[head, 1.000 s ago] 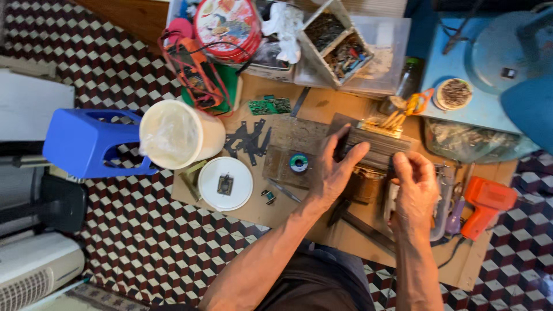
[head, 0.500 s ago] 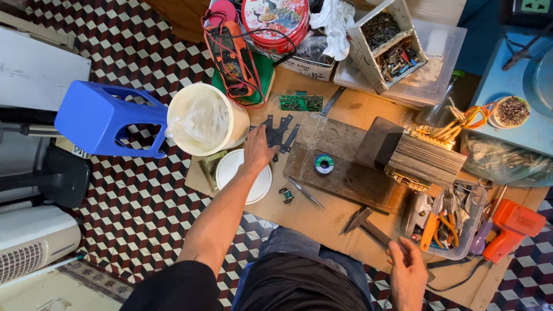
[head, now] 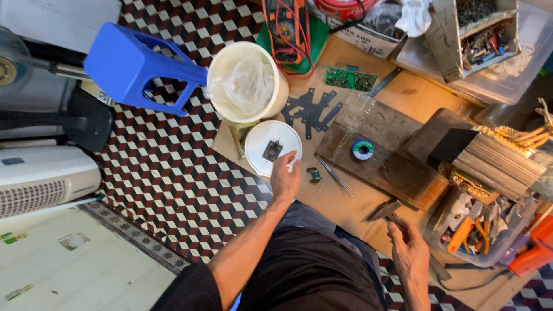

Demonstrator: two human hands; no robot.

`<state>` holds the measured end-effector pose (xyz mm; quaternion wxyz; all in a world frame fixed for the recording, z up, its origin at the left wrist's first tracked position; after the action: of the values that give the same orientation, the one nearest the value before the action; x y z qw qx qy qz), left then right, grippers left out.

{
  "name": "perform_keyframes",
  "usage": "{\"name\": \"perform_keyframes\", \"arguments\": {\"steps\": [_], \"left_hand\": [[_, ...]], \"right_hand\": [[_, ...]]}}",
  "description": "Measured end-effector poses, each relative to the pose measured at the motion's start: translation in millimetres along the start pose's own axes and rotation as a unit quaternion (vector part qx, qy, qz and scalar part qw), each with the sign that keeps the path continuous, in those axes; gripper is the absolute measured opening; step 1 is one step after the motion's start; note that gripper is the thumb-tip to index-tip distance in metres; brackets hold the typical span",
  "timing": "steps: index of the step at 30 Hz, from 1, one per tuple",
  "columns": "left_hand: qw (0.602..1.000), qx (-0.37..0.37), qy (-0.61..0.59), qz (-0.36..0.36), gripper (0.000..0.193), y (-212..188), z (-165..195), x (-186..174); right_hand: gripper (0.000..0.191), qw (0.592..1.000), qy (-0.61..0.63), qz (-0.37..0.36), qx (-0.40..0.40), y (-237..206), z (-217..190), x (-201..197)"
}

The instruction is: The person works at a cluttered workbench on a coil assembly with a laminated metal core. They pick up thin metal lamination strips, align and insert them into the coil block, tap them into place with a hammer, and press the stack together by hand, turning the assembly to work on different sides.

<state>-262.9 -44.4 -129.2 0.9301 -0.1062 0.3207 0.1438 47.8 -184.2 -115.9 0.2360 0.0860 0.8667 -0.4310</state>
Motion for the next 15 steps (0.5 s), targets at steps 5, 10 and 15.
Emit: {"name": "perform_keyframes", "arguments": {"steps": [5, 10, 15], "left_hand": [[0.994, -0.098, 0.045, -0.016, 0.026, -19, -28, -30], [0.998, -0.026, 0.063, -0.015, 0.044, -29, -26, -25], [0.99, -0.135, 0.026, 0.004, 0.049, -41, -35, -19]], "right_hand": [[0.035, 0.975, -0.164, -0.027, -0.148, 9, -53, 26], [0.032, 0.944, -0.264, -0.044, -0.193, 23, -90, 69], [0.037, 0.913, -0.3, -0.01, -0.275, 35, -110, 99]]}}
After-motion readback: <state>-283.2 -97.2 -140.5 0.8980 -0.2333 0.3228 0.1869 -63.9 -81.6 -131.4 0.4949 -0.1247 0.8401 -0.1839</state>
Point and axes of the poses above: each hand's wrist, its own y-axis towards the middle knuckle, its own x-axis out of the palm, z = x × y, the point moved 2 cm from there along y, towards the middle knuckle, and after that the axes turned 5 degrees about -y, right-handed, at the moved point
